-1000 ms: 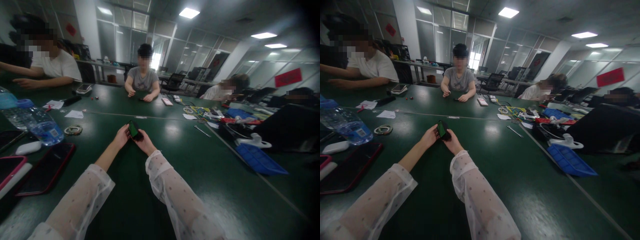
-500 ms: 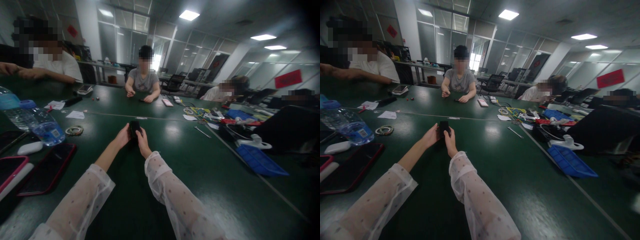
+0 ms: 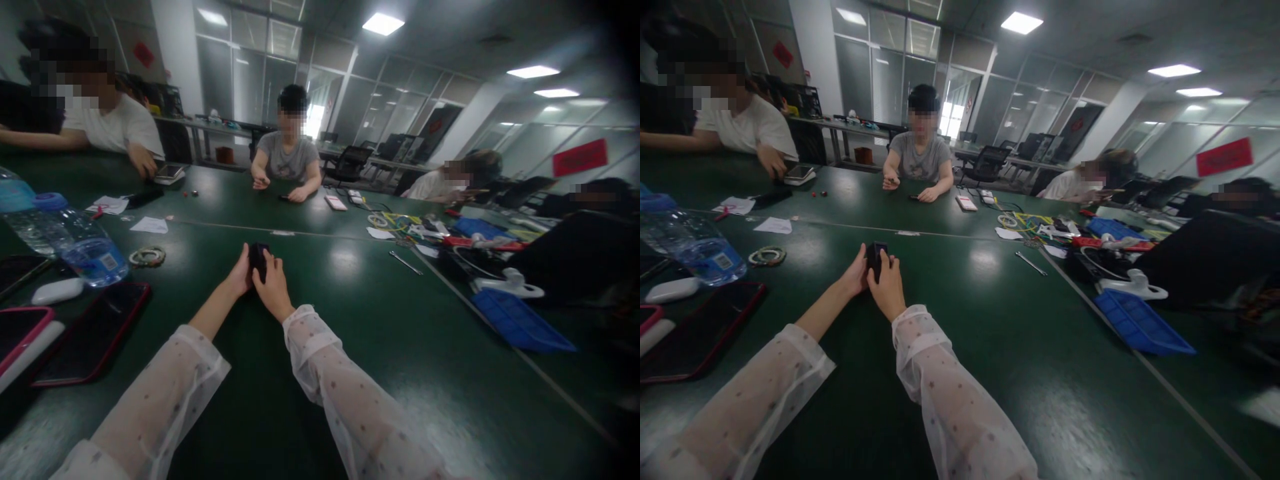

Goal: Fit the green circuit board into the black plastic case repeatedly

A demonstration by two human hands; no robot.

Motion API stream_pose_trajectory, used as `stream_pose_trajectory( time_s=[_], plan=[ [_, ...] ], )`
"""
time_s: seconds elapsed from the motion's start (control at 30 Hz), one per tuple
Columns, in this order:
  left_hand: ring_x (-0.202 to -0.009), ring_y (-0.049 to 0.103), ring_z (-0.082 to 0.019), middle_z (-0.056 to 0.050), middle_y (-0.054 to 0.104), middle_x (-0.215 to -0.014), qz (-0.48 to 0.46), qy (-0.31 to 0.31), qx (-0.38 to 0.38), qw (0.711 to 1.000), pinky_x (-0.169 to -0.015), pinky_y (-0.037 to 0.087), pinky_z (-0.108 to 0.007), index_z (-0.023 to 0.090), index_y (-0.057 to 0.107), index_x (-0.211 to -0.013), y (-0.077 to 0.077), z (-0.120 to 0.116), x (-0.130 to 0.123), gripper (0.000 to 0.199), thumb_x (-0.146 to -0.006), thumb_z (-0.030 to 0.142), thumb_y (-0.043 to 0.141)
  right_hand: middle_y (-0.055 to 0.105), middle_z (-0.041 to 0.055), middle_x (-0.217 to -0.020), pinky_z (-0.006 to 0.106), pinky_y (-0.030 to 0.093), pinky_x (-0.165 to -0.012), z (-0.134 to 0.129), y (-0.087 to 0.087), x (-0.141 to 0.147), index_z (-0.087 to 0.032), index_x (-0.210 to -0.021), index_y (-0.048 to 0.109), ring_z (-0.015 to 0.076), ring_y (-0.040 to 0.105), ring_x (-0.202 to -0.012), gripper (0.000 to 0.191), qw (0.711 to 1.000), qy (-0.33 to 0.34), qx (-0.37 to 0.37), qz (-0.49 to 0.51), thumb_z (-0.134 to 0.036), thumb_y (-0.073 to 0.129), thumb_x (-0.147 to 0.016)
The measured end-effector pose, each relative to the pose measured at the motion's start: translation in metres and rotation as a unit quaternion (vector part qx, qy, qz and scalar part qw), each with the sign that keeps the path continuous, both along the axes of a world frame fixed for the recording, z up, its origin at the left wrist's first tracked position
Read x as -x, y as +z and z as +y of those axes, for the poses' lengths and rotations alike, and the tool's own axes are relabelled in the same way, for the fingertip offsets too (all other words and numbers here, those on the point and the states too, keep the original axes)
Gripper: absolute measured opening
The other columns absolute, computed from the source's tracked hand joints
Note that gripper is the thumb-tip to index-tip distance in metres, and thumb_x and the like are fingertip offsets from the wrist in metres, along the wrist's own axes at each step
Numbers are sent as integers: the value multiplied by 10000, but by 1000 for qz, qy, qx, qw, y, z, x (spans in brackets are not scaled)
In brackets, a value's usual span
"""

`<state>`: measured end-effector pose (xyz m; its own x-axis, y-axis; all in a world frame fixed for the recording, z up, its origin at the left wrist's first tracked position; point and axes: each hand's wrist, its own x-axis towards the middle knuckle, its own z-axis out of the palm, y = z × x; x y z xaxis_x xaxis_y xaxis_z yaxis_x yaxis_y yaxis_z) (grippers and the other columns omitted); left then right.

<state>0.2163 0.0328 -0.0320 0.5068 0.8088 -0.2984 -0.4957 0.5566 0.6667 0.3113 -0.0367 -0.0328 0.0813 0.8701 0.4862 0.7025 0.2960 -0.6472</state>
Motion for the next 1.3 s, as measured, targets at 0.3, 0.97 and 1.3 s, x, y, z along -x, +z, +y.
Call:
stream_pose_trajectory(
  time_s=[0.3, 0.97, 1.3],
  plan=[
    [-1008, 639, -259, -159, 683, -1043, -23, -6, -4, 1000, -928, 473, -354, 107, 610, -1168, -5, 3, 4, 698, -878, 665, 306, 449, 153, -1181, 462, 469, -935, -2, 0, 1, -196, -1418, 315, 268, 526, -1076, 560, 1000, 1, -23, -13, -291, 467, -887],
    [-826, 684, -216, -116, 703, -917, -74, 40, 33, 996, -755, 546, -349, 117, 631, -1053, -15, 15, 4, 531, -950, 523, 305, 627, -33, -795, 219, 512, -650, 28, -5, -32, -213, -866, 587, 108, 599, -734, 131, 712, 15, 95, 696, -304, 576, -773],
    [-929, 670, -253, -144, 687, -1012, -118, 10, 0, 993, -818, 539, -399, 105, 623, -1041, -18, 16, 6, 552, -943, 539, 296, 666, 1, -809, 199, 557, -576, 27, 2, -42, -196, -873, 612, 108, 632, -701, 207, 611, 51, 157, 774, -387, 624, -794]
  ],
)
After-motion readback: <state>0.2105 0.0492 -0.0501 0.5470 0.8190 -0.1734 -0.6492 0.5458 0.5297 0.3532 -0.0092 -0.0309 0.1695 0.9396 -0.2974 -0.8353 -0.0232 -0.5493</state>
